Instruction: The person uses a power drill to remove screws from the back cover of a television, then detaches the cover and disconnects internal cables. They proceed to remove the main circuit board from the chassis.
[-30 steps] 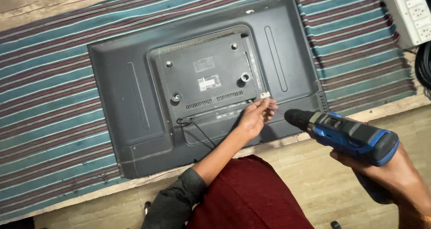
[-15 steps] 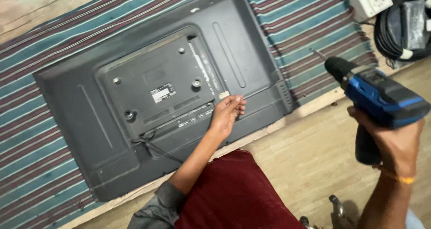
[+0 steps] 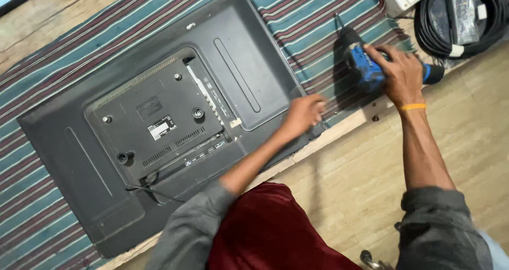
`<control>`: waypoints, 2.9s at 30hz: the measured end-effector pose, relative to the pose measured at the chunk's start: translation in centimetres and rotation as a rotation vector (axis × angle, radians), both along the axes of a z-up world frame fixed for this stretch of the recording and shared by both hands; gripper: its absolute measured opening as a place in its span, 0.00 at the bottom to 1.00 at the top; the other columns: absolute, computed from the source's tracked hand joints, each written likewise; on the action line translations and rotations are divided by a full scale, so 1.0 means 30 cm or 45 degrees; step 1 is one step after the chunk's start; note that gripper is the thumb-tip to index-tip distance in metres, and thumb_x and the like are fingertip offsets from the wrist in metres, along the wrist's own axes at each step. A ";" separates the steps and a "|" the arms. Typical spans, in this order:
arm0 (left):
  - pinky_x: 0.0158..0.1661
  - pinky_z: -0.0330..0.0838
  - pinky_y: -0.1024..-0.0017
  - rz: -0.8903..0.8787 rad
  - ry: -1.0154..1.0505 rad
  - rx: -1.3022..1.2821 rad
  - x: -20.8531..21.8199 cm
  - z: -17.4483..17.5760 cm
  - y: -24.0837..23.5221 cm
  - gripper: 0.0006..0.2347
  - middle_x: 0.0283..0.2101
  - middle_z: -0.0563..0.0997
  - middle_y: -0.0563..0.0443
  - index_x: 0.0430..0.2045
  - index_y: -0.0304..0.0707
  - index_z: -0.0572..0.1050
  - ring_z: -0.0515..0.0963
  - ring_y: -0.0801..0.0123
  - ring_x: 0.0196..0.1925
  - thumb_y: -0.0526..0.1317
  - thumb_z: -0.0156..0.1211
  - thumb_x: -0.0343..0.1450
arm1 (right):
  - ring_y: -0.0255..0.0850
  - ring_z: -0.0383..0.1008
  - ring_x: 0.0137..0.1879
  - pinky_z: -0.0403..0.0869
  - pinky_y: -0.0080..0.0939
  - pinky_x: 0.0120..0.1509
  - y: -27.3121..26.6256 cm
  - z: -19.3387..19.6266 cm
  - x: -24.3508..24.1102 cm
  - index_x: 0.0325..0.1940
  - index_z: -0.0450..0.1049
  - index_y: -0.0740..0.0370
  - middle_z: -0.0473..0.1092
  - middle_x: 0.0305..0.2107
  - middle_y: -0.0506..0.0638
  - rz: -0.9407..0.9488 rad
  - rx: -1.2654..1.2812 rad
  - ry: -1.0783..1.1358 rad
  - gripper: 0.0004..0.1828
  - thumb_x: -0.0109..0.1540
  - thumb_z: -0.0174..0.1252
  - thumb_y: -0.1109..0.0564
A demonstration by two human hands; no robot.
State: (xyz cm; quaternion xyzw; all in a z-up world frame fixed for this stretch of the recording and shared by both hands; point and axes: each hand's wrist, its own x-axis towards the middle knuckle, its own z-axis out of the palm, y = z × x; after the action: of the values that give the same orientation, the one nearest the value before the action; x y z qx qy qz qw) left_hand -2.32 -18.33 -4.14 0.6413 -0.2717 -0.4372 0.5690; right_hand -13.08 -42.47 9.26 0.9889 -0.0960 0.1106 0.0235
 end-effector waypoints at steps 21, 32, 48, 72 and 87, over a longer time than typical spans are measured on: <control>0.54 0.73 0.61 0.757 -1.722 0.308 0.216 0.455 0.696 0.08 0.49 0.81 0.47 0.41 0.40 0.80 0.78 0.59 0.52 0.42 0.61 0.74 | 0.50 0.77 0.51 0.74 0.46 0.61 0.487 -0.145 0.242 0.59 0.76 0.66 0.76 0.47 0.59 0.222 0.773 -0.258 0.13 0.72 0.64 0.59; 0.64 0.63 0.53 1.383 -0.984 0.868 0.229 0.292 1.561 0.18 0.59 0.76 0.33 0.55 0.29 0.75 0.71 0.42 0.64 0.43 0.61 0.74 | 0.54 0.69 0.54 0.68 0.52 0.62 1.214 -0.161 0.426 0.60 0.76 0.67 0.73 0.47 0.60 0.188 0.947 -0.235 0.25 0.64 0.69 0.50; 0.66 0.54 0.50 1.225 -1.075 0.718 0.149 0.214 1.544 0.33 0.70 0.65 0.35 0.67 0.27 0.61 0.60 0.45 0.71 0.38 0.67 0.66 | 0.29 0.71 0.40 0.70 0.29 0.47 1.212 -0.213 0.441 0.48 0.79 0.68 0.75 0.36 0.45 -0.257 1.896 -0.465 0.10 0.64 0.69 0.63; 0.59 0.67 0.55 1.331 -1.033 0.459 0.342 0.142 1.604 0.21 0.56 0.77 0.34 0.59 0.25 0.70 0.74 0.46 0.59 0.43 0.60 0.76 | 0.27 0.67 0.38 0.65 0.27 0.44 1.227 -0.299 0.358 0.42 0.77 0.63 0.72 0.33 0.41 -0.255 2.031 -0.746 0.04 0.64 0.64 0.67; 0.43 0.72 0.58 1.519 -0.606 0.557 0.411 0.187 1.525 0.20 0.35 0.82 0.41 0.42 0.31 0.73 0.81 0.52 0.40 0.52 0.61 0.72 | 0.25 0.66 0.36 0.67 0.27 0.41 1.203 -0.398 0.406 0.41 0.75 0.64 0.71 0.32 0.41 -0.303 1.595 -0.612 0.03 0.68 0.63 0.64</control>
State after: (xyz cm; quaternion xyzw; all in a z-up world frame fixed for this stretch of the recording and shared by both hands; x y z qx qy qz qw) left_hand 10.02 27.41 1.46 0.8605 0.1055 0.0597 0.4948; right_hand -0.90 -6.39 -2.69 0.7465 -0.2527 0.2474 -0.5636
